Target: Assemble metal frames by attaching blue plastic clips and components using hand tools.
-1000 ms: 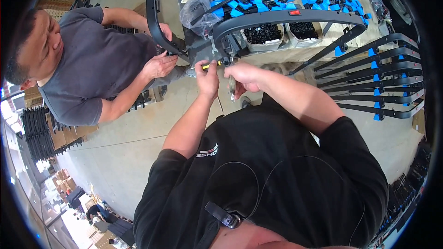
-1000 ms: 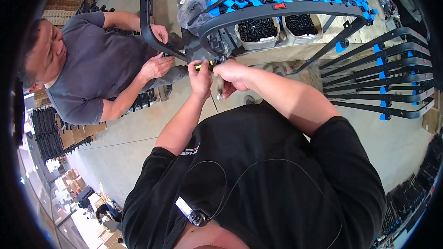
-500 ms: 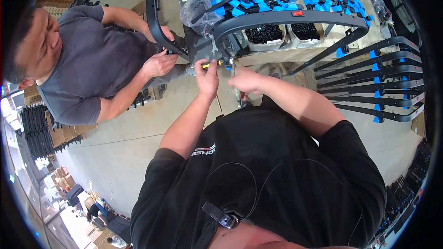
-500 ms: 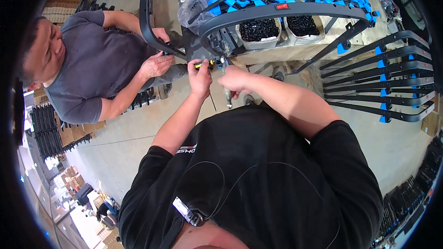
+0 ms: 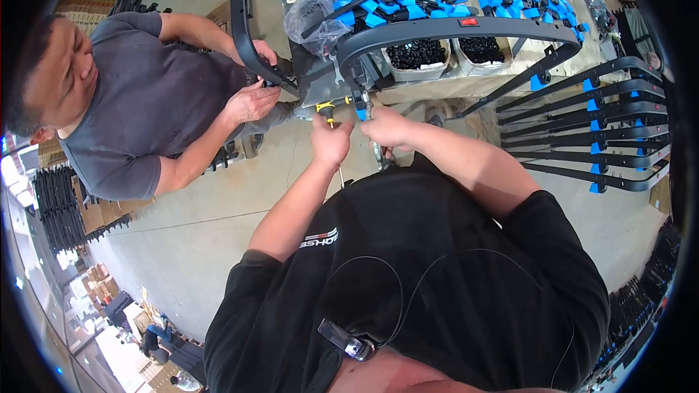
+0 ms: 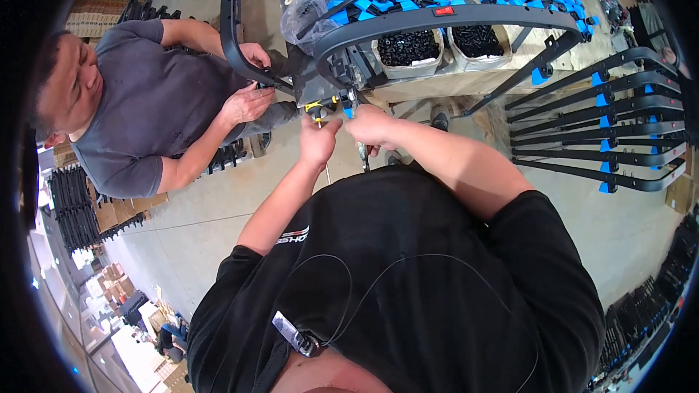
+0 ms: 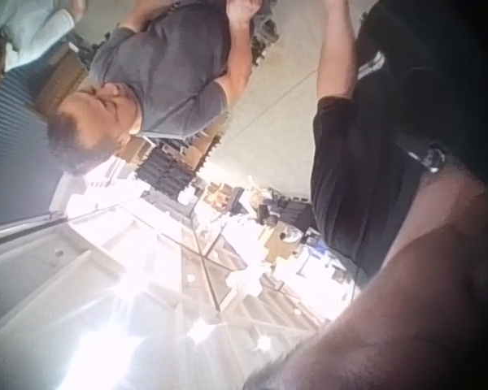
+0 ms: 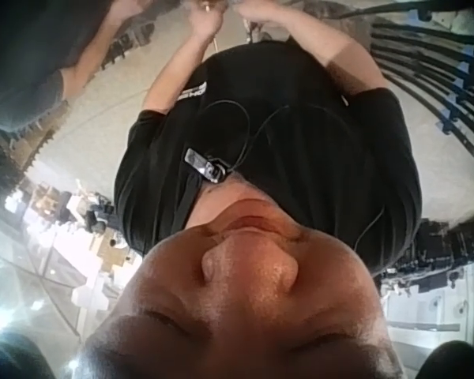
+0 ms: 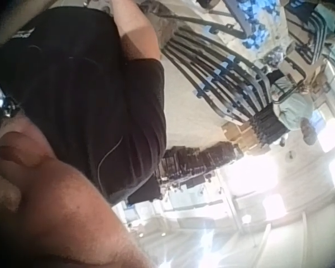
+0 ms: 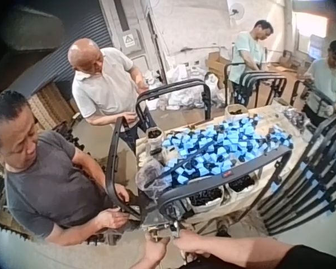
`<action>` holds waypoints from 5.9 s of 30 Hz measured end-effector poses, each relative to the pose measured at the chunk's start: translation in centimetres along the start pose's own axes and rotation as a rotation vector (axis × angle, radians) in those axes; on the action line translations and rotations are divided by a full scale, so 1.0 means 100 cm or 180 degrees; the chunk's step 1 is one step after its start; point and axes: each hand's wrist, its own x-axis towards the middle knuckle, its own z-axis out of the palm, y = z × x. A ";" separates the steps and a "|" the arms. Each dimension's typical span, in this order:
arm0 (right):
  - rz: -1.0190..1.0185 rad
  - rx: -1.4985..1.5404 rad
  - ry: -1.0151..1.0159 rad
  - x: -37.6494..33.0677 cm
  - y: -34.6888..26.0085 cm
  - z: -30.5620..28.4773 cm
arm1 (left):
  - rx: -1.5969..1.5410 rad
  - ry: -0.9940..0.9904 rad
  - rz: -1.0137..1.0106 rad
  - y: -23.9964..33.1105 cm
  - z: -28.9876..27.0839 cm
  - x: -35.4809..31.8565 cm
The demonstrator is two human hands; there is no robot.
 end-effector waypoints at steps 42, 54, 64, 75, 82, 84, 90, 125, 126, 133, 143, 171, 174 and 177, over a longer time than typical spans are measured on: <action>-0.1101 -0.1836 0.1000 0.048 0.041 -0.002 | -0.1555 -0.2310 -0.2525 0.032 -0.043 0.033; -0.0942 -0.1971 0.0929 0.044 0.046 0.000 | -0.1088 -0.1656 -0.1795 0.005 -0.028 0.036; -0.0332 -0.1792 0.0652 0.026 0.016 0.003 | 0.0433 0.0362 0.0674 -0.069 0.028 0.041; -0.0150 0.0759 0.1356 0.040 0.073 -0.033 | -0.1961 -0.0606 -0.0603 -0.037 0.011 0.024; -0.0420 0.1169 0.1474 -0.026 0.110 -0.065 | -0.2177 0.0493 -0.0578 -0.046 0.009 0.032; -0.0430 0.1006 0.1497 -0.040 0.125 -0.064 | -0.1507 0.0710 -0.0373 -0.075 -0.019 0.045; -0.1948 -0.0292 0.1252 -0.084 0.110 -0.046 | -0.1375 -0.0654 0.1522 0.016 -0.029 -0.031; -0.2069 -0.0808 0.4109 -0.145 -0.029 -0.203 | 0.0285 -0.0481 0.1647 -0.049 0.062 0.064; -0.1901 -0.0771 0.4077 -0.146 -0.028 -0.203 | 0.0230 -0.0430 0.1597 -0.041 0.066 0.064; -0.2180 0.0034 0.3442 -0.157 -0.018 -0.203 | 0.0457 -0.0262 0.1680 -0.014 0.060 0.049; -0.2320 0.0219 0.3919 -0.224 0.096 -0.205 | 0.0733 -0.0070 0.0452 -0.125 0.041 -0.016; -0.2658 0.0446 0.2068 -0.215 0.216 -0.340 | -0.0245 -0.1210 0.2000 0.219 0.363 -0.135; -0.2095 0.0725 0.2306 -0.220 0.226 -0.373 | -0.0114 -0.1117 0.1235 0.231 0.358 -0.124; -0.1857 0.0995 0.2071 -0.227 0.234 -0.391 | -0.1277 -0.1839 -0.0083 0.228 0.352 -0.112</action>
